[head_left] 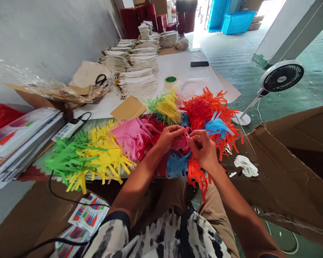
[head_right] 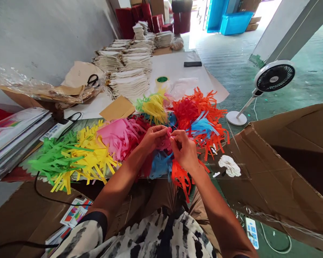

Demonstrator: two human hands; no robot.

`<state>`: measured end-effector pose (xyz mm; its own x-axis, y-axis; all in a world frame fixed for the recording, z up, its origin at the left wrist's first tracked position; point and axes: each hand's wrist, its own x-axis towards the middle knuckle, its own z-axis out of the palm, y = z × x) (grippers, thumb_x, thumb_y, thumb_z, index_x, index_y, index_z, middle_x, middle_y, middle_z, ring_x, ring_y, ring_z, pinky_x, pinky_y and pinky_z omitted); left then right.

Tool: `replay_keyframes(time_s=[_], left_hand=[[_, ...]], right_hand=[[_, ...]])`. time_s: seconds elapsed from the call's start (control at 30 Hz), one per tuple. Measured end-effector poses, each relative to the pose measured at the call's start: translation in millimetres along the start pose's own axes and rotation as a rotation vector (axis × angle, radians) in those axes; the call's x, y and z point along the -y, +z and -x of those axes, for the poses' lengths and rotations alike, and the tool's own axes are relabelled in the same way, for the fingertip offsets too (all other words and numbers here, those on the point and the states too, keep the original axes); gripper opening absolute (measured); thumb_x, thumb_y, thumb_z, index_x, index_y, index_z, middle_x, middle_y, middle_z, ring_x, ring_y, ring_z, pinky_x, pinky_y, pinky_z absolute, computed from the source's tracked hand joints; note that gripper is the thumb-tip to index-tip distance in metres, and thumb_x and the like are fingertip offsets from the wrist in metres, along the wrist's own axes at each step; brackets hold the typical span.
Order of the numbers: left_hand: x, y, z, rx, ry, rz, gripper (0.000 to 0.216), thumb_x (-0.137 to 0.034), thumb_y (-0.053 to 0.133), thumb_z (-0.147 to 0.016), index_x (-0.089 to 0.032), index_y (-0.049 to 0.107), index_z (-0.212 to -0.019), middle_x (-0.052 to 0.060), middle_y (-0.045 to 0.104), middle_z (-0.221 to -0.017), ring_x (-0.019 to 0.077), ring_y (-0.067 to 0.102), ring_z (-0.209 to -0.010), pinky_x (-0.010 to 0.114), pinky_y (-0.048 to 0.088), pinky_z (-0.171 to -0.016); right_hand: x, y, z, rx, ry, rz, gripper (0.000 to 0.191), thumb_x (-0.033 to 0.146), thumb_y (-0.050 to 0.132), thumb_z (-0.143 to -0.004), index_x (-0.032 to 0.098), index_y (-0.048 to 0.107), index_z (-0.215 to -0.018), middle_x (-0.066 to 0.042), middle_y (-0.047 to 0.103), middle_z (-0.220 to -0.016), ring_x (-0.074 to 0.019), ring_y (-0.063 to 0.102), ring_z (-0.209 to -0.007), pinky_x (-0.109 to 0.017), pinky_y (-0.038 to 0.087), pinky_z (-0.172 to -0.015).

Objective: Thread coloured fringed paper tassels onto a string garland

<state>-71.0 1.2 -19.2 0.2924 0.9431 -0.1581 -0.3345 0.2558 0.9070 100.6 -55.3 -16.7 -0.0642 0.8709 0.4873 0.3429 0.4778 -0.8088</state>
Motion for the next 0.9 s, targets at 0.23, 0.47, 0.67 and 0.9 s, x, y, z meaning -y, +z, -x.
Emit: replay_keyframes(time_s=[0.23,0.47,0.67,0.9], left_hand=[[2.6,-2.4,-0.1,0.040,0.014,-0.020,0.041,-0.049,0.094,-0.073,-0.014,0.074,-0.083,0.001,0.072,-0.072,0.0087,0.062,-0.057,0.021,0.046,-0.055],[2.6,0.4,2.9,0.072,0.050,-0.079,0.040,-0.049,0.092,-0.075,-0.014,0.075,-0.083,0.000,0.071,-0.071,0.0077,0.061,-0.058,0.020,0.046,-0.057],[-0.8,5.2,6.9,0.071,0.102,-0.193,0.042,-0.052,0.091,-0.076,-0.015,0.074,-0.085,0.000,0.069,-0.072,0.0084,0.059,-0.059,0.021,0.045,-0.057],[3.2,10.1,5.2,0.079,0.334,-0.366,0.040,-0.054,0.083,-0.085,-0.016,0.069,-0.087,-0.001,0.068,-0.074,0.0093,0.060,-0.064,0.022,0.048,-0.064]], right_hand=[[-3.0,-1.8,-1.8,0.016,0.001,-0.016,0.010,0.033,0.058,-0.105,0.026,0.054,-0.111,0.007,0.064,-0.070,-0.0102,0.049,-0.052,-0.025,0.036,-0.053],[-1.8,-4.0,-1.4,0.021,0.023,-0.069,0.010,0.031,0.059,-0.106,0.026,0.053,-0.112,0.008,0.062,-0.072,-0.0101,0.050,-0.055,-0.025,0.037,-0.056],[-4.5,-5.9,0.0,0.058,0.028,-0.121,0.010,0.033,0.058,-0.107,0.027,0.054,-0.114,0.007,0.063,-0.075,-0.0115,0.053,-0.060,-0.027,0.040,-0.060],[-7.1,-8.3,-0.7,0.008,0.143,-0.104,0.023,0.044,0.062,-0.105,0.027,0.055,-0.118,0.006,0.060,-0.076,-0.0132,0.049,-0.062,-0.029,0.038,-0.061]])
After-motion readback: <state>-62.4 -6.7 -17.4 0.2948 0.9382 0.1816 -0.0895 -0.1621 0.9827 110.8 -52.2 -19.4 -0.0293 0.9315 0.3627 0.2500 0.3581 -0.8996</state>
